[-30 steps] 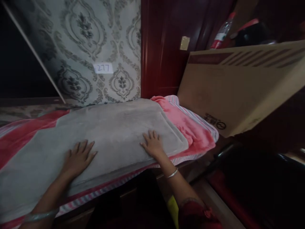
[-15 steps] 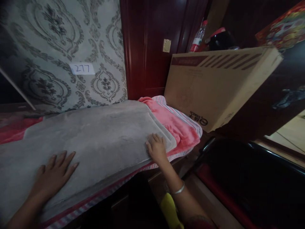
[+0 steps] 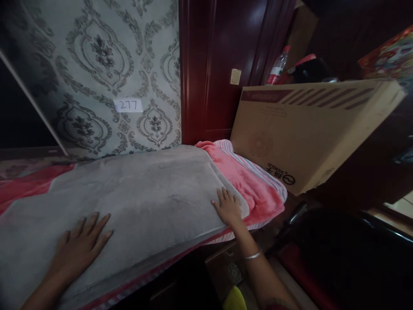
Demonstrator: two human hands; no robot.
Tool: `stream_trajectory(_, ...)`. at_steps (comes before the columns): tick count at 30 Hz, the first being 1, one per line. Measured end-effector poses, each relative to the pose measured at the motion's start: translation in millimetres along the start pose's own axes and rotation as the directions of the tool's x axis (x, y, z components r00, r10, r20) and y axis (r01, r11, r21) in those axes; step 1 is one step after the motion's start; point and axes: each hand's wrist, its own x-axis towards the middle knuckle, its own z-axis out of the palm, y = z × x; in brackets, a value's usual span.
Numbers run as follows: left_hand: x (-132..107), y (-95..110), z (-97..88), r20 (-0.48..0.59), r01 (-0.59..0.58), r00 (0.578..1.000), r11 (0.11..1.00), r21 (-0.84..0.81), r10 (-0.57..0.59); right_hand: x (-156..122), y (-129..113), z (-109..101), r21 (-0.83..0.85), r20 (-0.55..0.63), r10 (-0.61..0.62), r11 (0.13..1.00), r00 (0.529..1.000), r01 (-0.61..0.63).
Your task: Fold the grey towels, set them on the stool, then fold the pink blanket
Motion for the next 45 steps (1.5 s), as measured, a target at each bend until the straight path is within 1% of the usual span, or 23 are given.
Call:
stream_trajectory(3, -1, 1, 0.5, 0.001, -0.004, 1.0, 1.0, 0.017, 0.004, -8, 11, -2, -0.017, 0.023, 0.009, 1.0, 1.0, -0.009)
stream_trajectory(5, -1, 2, -0.2, 0.012, -0.002, 1.0, 0.999, 0.034, 0.001, -5, 9, -11, -0.02, 0.049, 0.015, 1.0, 0.999, -0.014)
stream_trajectory(6, -1, 3, -0.8, 0.018, 0.0, 1.0, 0.999, 0.044, -0.001, -1, 4, -18, -0.02, 0.044, 0.008, 1.0, 0.999, -0.007)
stream_trajectory(8, -1, 3, -2.2, 0.034, 0.006, 0.999, 0.998, 0.063, -0.008, 13, -14, -34, -0.009, 0.0, -0.03, 0.999, 1.0, 0.03)
stream_trajectory(11, -1, 4, -4.1, 0.053, 0.013, 0.998, 0.996, 0.085, -0.017, 45, -52, -51, 0.04, -0.074, -0.104, 0.993, 0.992, 0.107)
stream_trajectory(12, -2, 4, -4.5, 0.058, 0.016, 0.998, 0.996, 0.09, -0.021, 57, -63, -52, 0.059, -0.085, -0.125, 0.99, 0.989, 0.13)
stream_trajectory(14, -2, 4, -4.7, 0.059, 0.018, 0.998, 0.995, 0.1, -0.024, 77, -79, -47, 0.085, -0.087, -0.149, 0.984, 0.985, 0.156)
stream_trajectory(16, -3, 3, -4.2, 0.053, 0.012, 0.998, 0.994, 0.104, -0.018, 91, -85, -35, 0.098, -0.054, -0.135, 0.985, 0.989, 0.14)
stream_trajectory(19, -3, 1, -2.4, 0.042, -0.003, 0.999, 0.995, 0.1, -0.002, 100, -79, -12, 0.095, 0.004, -0.089, 0.992, 0.996, 0.088)
stream_trajectory(21, -3, 0, -1.1, 0.037, -0.004, 0.999, 0.996, 0.093, 0.001, 101, -74, -3, 0.084, 0.011, -0.083, 0.993, 0.996, 0.082)
stream_trajectory(25, -4, 2, -2.1, 0.038, 0.003, 0.999, 0.997, 0.081, -0.007, 101, -68, 0, 0.06, 0.027, -0.096, 0.994, 0.995, 0.095)
stream_trajectory(30, -9, 9, -9.5, 0.041, 0.009, 0.999, 0.999, 0.043, -0.011, 96, -58, 0, 0.031, 0.063, -0.096, 0.995, 0.993, 0.095)
stream_trajectory(34, -11, 10, -11.2, 0.039, 0.016, 0.999, 1.0, -0.012, -0.015, 83, -43, 1, -0.02, 0.085, -0.074, 0.997, 0.994, 0.076)
stream_trajectory(38, -13, 11, -9.9, 0.025, 0.009, 1.0, 0.999, -0.048, -0.007, 64, -23, 1, -0.038, 0.106, -0.023, 0.999, 0.994, 0.027)
stream_trajectory(41, -14, 12, -10.2, 0.032, 0.006, 0.999, 0.998, -0.07, -0.004, 49, -6, 6, -0.05, 0.079, -0.018, 0.999, 0.997, 0.022)
stream_trajectory(45, -17, 13, -11.5, 0.036, 0.008, 0.999, 0.995, -0.098, -0.004, 32, 21, 20, -0.062, 0.024, -0.037, 0.997, 0.999, 0.039)
